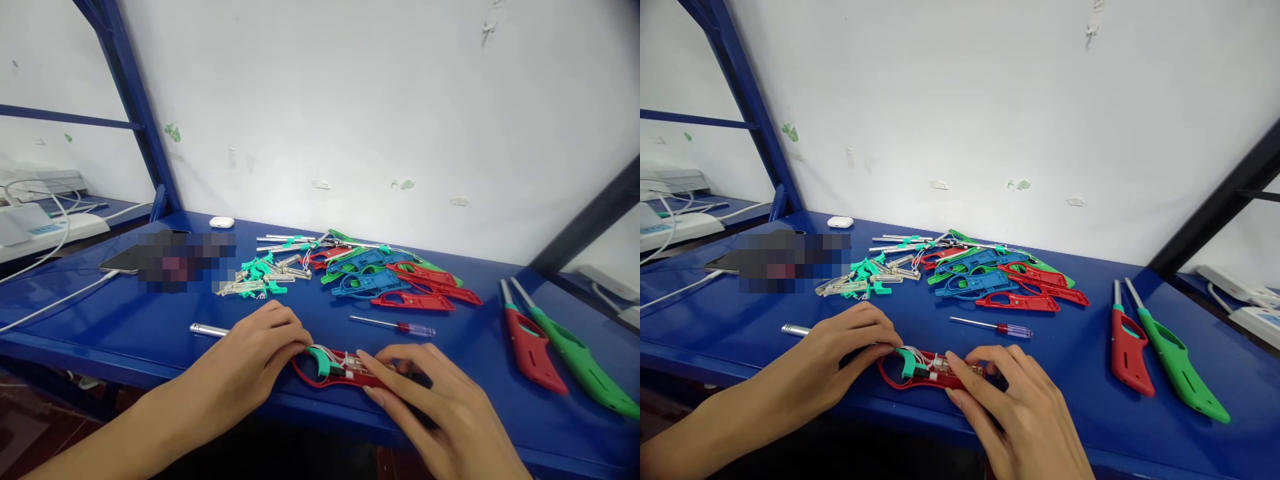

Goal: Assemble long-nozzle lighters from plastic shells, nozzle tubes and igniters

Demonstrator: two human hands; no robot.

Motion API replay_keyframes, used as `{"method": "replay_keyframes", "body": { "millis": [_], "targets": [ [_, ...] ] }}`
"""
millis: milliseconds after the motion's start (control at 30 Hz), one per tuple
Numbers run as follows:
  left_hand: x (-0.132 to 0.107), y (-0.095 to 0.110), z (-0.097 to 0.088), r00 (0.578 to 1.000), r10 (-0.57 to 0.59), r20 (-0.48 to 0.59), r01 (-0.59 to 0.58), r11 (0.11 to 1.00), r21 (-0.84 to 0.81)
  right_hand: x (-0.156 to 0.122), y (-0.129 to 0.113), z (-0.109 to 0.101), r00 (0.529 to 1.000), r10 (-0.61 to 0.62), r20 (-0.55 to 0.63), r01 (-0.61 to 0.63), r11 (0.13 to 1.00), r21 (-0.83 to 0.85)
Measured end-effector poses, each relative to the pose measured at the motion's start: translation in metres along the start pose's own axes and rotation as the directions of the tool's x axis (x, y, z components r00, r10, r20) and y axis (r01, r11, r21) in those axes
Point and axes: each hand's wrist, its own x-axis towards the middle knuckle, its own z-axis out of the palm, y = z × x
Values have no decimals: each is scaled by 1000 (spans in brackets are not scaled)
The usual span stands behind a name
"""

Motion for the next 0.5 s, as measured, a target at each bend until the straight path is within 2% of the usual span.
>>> {"method": "replay_keyframes", "body": {
  "millis": [167,400,500],
  "targets": [
    [4,5,-2,999,-37,35,37,999,6,0,0,1,1000,1,-11,-1,1000,-2],
    [8,8,-2,994,-104,15,105,992,-74,1,0,1,1000,0,3,0,1000,-9],
    [11,9,-5,984,-174,49,178,976,-123,0,0,1,1000,1,7,-1,1000,-11]
  ]
}}
